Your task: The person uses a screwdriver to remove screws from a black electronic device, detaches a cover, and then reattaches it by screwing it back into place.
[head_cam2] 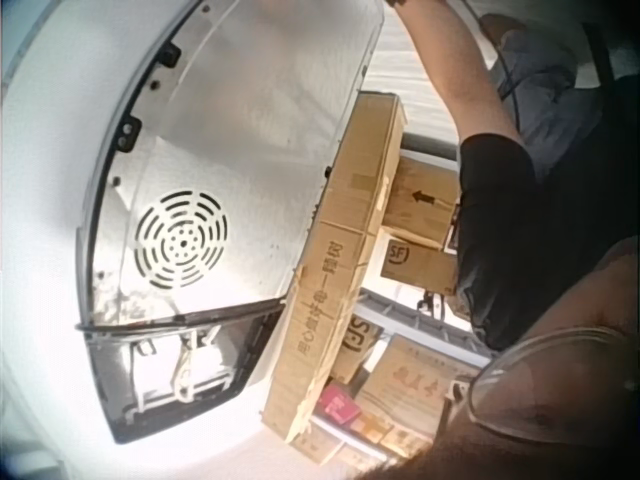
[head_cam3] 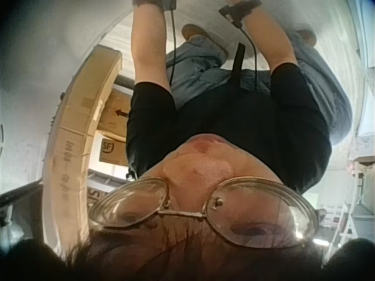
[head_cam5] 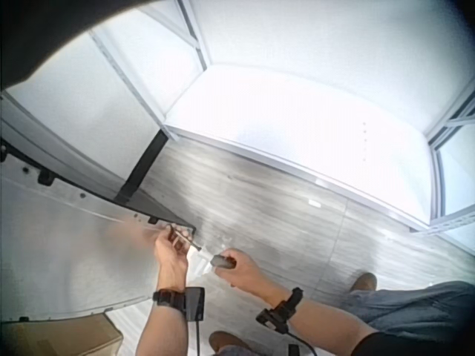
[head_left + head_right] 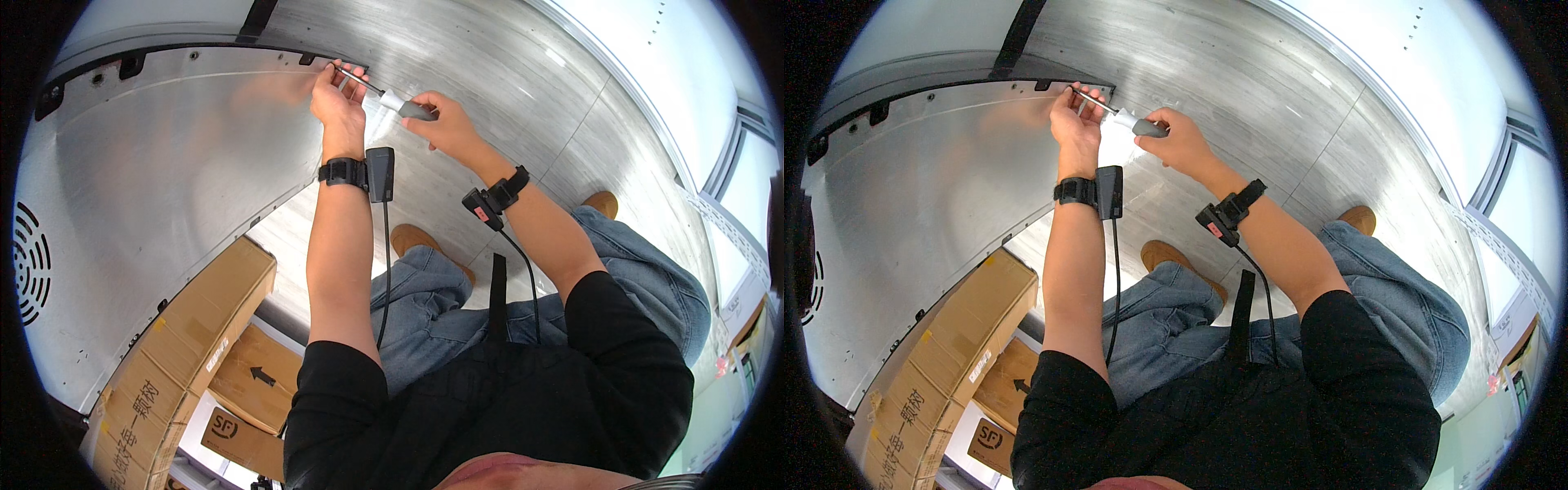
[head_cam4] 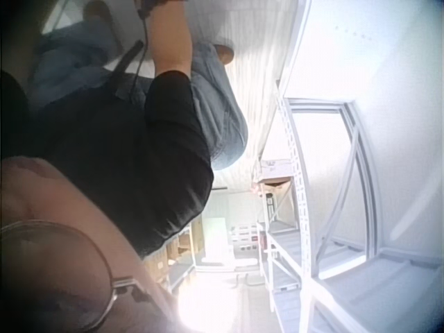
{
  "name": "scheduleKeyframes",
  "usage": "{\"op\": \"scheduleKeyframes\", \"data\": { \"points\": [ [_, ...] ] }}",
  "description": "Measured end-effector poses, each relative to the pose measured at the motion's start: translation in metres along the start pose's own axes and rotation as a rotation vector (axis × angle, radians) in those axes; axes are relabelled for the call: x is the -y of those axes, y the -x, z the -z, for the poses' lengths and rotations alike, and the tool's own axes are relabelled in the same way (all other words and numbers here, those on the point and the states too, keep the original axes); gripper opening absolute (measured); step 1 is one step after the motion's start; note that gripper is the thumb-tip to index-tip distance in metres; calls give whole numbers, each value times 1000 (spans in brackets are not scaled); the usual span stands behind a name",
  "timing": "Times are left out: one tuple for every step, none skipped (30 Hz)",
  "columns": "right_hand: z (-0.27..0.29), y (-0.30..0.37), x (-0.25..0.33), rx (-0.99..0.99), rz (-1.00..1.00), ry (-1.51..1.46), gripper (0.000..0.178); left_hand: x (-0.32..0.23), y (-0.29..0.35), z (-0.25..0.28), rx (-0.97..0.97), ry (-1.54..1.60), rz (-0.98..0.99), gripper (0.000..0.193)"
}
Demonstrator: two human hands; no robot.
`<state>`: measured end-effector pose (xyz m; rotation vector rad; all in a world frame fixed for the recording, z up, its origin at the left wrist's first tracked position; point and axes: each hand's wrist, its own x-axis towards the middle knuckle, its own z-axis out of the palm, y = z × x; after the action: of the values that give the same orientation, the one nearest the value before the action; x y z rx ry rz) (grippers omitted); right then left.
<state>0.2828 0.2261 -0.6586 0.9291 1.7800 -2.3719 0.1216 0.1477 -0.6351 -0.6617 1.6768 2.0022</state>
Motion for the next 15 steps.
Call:
{"op": "scheduleKeyframes", "data": {
  "points": [
    [0,1,1,6,-1,2,39,0,0,0,15,32,14,21],
    [0,1,2,12,-1,4,40,-1,0,0,24,60,30,21],
    [1,2,4,38,-33,-11,39,-1,-1,0,38,96,50,21],
    [2,2,4,64,-66,-25,39,-2,-1,1,46,128,73,21],
    [3,2,5,114,-82,-54,39,-2,-2,1,57,157,95,20],
    [5,0,5,127,-155,-187,38,-2,-2,1,75,201,119,20],
    [8,-1,5,163,-212,-333,37,-2,-2,1,95,244,142,20],
    [8,-3,5,165,-273,-443,36,-2,-3,1,103,281,164,20],
    [7,-3,3,151,-244,-420,36,-2,-3,1,107,298,170,21],
    [4,-4,2,103,-219,-360,36,-2,-3,1,98,310,173,21],
    [2,-4,1,63,-203,-296,36,-1,-3,1,90,321,178,22],
    [2,-4,-1,44,-177,-275,36,-1,-4,1,95,323,176,21],
    [2,-4,-2,31,-160,-251,37,0,-4,1,100,322,176,21],
    [2,-4,-3,16,-154,-223,38,0,-4,1,106,322,175,21],
    [2,-3,-3,20,-121,-203,39,1,-4,1,94,308,165,21]
  ]
}}
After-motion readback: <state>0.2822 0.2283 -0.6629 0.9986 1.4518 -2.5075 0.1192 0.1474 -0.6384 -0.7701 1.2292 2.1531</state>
